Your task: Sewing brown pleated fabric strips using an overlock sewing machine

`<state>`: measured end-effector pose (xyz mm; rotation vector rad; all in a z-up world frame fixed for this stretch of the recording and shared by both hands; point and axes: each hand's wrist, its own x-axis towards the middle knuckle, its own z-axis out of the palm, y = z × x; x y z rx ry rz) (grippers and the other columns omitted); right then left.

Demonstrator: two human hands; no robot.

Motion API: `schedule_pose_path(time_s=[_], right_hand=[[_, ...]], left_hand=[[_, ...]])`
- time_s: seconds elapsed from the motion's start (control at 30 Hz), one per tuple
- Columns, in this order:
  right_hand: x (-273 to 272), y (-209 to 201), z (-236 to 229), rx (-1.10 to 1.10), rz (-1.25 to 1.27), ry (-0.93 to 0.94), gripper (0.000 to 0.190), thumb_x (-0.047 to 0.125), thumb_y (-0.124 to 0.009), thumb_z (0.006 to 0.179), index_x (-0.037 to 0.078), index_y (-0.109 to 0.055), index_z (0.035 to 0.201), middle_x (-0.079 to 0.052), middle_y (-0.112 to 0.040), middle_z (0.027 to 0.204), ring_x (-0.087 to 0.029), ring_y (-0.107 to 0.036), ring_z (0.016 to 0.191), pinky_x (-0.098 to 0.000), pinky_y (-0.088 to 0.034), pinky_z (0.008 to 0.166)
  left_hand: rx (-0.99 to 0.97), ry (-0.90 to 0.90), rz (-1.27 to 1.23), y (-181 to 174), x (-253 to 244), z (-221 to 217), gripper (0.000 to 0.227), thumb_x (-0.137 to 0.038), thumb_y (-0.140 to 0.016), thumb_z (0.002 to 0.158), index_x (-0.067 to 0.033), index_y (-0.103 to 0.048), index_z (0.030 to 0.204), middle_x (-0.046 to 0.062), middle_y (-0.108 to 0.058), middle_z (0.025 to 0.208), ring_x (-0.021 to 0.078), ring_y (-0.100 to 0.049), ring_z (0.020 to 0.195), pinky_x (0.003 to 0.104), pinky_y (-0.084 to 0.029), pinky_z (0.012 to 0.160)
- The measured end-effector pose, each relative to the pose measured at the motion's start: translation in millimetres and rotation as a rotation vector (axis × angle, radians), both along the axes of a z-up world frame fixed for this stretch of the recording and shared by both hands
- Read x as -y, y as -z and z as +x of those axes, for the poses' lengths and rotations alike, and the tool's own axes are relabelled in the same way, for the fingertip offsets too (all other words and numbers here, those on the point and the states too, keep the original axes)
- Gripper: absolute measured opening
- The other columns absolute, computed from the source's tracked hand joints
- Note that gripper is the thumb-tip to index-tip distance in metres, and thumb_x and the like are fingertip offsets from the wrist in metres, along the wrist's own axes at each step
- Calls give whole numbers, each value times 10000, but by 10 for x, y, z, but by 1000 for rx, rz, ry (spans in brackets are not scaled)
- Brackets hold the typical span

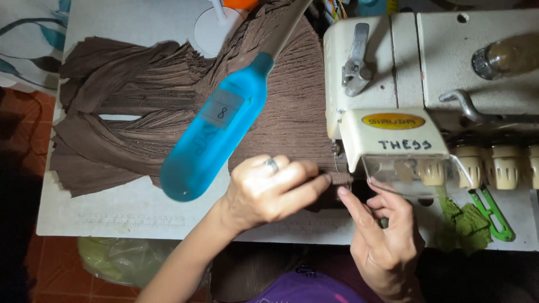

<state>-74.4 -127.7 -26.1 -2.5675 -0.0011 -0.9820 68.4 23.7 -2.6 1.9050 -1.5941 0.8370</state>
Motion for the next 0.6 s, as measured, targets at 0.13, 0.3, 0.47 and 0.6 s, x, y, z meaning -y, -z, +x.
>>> schedule_pose_path(time_s=[0.13, 0.3, 0.47, 0.6], right_hand=[[-10, 27, 18, 13, 24, 13, 302, -195, -560, 941, 29, -737, 1042, -263, -560, 990, -308, -646, 918, -319, -507, 667], [1, 83, -8, 7, 44, 14, 288, -162, -553, 953, 44, -735, 1034, -282, -595, 1111, -244, -595, 716, -317, -519, 644], [0, 95, -28, -8, 41, 26, 261, -135, -584, 947, 55, -730, 1048, -278, -610, 1117, -254, -613, 759, -304, -539, 666], [26, 40, 2, 3, -12, 11, 240, -105, -585, 950, 60, -741, 1029, -268, -617, 1090, -256, -608, 725, -311, -543, 628]], left_hand=[[59, -15, 3, 0, 7, -14, 172, -155, -555, 991, -182, -724, 979, -28, -679, 950, 105, -474, 587, 242, -331, 512], [91, -154, 133, -45, 63, -110, 130, -159, -548, 1007, -137, -675, 986, 21, -632, 960, 141, -489, 638, 276, -317, 506], [-90, -200, 261, -113, 95, -256, 192, -93, -472, 1003, -68, -648, 1077, 89, -612, 1053, 217, -524, 773, 342, -387, 654], [-289, -136, 234, -127, 65, -288, 270, -53, -424, 979, 15, -610, 1162, 177, -592, 1124, 302, -537, 909, 426, -417, 778]])
